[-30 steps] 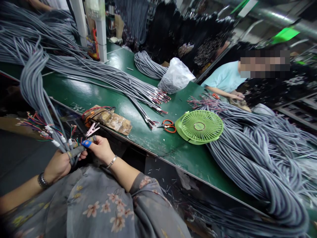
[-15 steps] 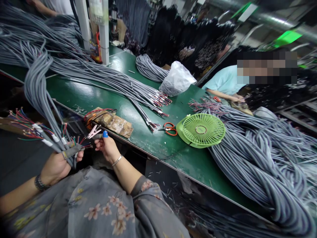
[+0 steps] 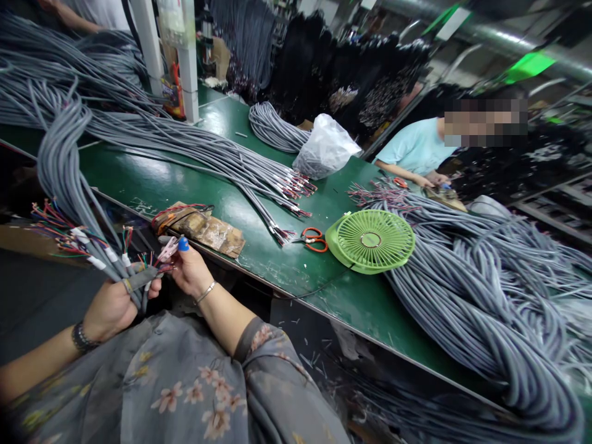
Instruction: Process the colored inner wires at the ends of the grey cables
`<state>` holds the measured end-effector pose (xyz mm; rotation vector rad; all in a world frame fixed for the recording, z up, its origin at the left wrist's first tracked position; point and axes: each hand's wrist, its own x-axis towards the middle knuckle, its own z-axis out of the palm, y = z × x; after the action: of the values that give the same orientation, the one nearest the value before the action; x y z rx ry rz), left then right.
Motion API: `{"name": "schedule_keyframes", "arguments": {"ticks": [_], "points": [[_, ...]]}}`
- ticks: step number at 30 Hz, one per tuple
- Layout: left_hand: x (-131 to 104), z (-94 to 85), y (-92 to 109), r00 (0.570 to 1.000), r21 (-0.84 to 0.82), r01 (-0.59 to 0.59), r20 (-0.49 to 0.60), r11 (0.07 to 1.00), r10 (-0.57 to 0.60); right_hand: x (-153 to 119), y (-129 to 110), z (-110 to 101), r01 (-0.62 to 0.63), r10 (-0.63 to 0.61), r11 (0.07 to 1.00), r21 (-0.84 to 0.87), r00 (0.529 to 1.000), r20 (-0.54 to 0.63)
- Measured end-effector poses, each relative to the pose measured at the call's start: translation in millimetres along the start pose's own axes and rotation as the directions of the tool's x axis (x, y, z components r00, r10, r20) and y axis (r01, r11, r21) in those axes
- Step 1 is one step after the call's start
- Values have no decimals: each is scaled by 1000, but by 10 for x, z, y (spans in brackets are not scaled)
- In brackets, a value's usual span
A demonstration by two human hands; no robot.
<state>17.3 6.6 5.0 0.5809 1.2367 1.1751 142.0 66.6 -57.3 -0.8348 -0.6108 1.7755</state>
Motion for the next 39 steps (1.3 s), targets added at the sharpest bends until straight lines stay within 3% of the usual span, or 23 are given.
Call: {"name": "schedule_keyframes", "arguments": {"ticks": [7,11,18,22,27,32,39], "points": [[22,-8,-38,1000,4,3,21,1000,-4,14,-40,40,-34,41,993,111,997,-62],[-6,-9,-32,1000,37,-3,24,999,3,-29,-48,49,-42,44,997,57,999,-31],[-54,-114,-59,999,42,-33,28,999,32,-126,-145,-15,-193,188,977,91,980,59],[-75,-105,-55,997,0,-58,-42,998,58,-152,-169,-10,-134,133,986,104,991,18],[-60,-50,-39,997,-11,-61,-53,998,61,-160,-150,7,-61,62,997,51,998,-17],[7,-39,-72,999,-26,-33,-39,999,32,-52,-115,-6,-105,104,992,67,994,25],[46,-51,-111,999,5,-34,-40,999,34,19,-52,6,-91,99,987,136,994,-51]]}}
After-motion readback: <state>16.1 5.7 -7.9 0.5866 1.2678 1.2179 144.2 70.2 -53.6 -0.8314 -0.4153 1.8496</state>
